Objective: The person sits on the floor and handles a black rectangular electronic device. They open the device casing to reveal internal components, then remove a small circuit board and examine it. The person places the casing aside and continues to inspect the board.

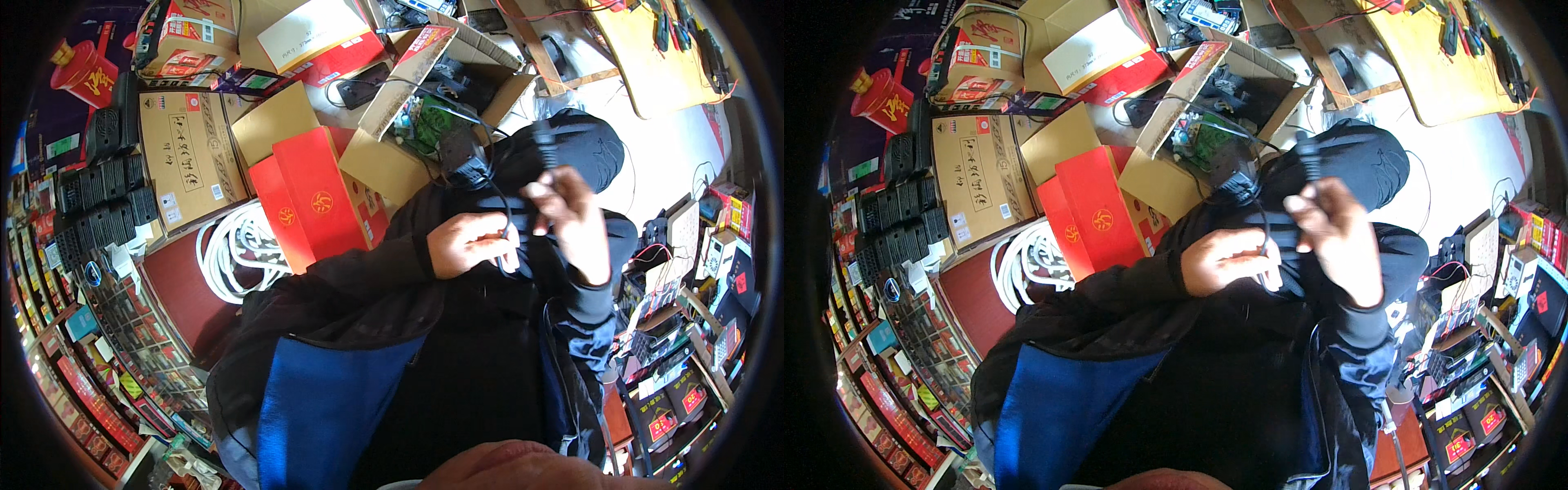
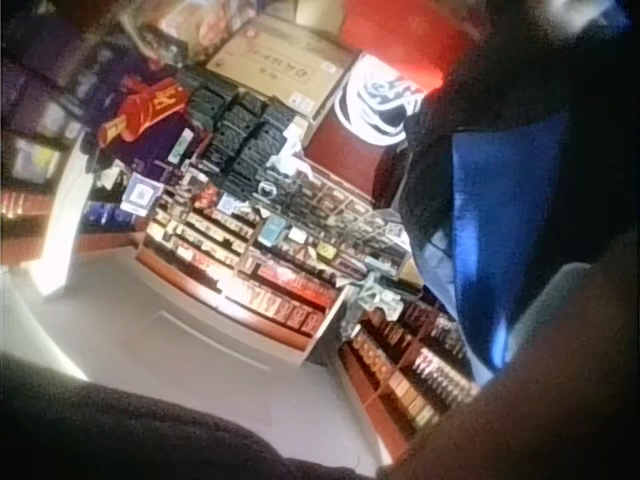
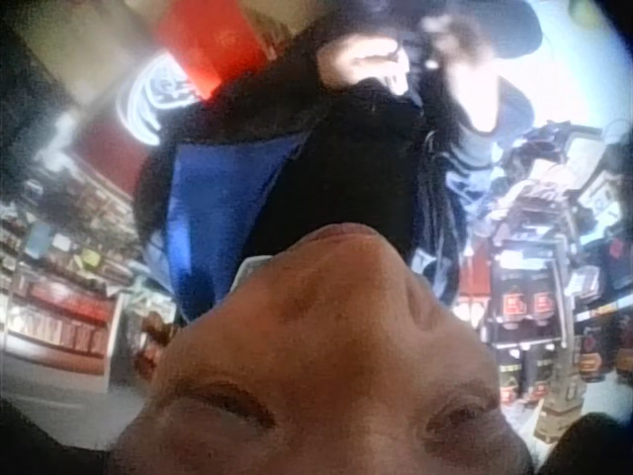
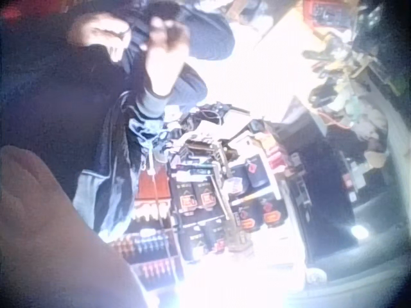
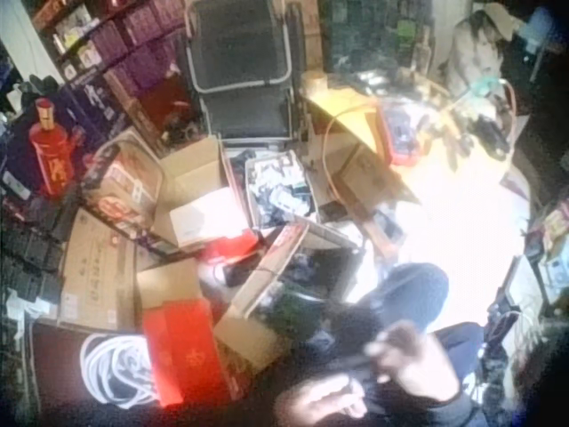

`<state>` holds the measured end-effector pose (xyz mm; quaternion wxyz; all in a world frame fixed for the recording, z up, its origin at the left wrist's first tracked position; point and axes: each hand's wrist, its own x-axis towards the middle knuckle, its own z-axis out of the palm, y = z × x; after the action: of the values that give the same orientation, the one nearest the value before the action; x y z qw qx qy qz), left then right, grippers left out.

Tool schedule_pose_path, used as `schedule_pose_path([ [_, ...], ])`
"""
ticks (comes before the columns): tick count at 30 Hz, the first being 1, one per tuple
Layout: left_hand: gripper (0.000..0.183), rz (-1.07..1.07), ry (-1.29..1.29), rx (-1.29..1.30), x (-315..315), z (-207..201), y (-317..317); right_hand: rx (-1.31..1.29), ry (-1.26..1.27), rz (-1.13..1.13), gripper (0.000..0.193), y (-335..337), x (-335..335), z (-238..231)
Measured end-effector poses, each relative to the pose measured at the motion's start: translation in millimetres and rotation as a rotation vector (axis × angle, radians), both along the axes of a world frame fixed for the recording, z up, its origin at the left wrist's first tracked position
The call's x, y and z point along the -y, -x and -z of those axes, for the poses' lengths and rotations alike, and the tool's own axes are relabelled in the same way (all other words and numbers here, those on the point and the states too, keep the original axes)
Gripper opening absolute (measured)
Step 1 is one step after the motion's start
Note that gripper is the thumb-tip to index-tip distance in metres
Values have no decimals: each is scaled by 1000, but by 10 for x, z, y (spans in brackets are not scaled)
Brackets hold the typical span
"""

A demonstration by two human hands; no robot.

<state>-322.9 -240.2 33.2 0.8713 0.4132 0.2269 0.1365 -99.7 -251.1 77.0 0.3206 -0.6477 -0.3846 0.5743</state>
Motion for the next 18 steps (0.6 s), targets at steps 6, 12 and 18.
schedule_pose_path([
  [6, 18, -53, -448, -59, 75, 48, -119, -248, -33, -59, 12, 278, -58, 442],
  [12, 24, -252, -67, -166, -325, 530, 310, -383, -79, 122, 9, 70, -7, 594],
  [18, 57, -194, -31, -455, -870, 1396, 230, -377, -64, -78, 13, 259, 12, 501],
])
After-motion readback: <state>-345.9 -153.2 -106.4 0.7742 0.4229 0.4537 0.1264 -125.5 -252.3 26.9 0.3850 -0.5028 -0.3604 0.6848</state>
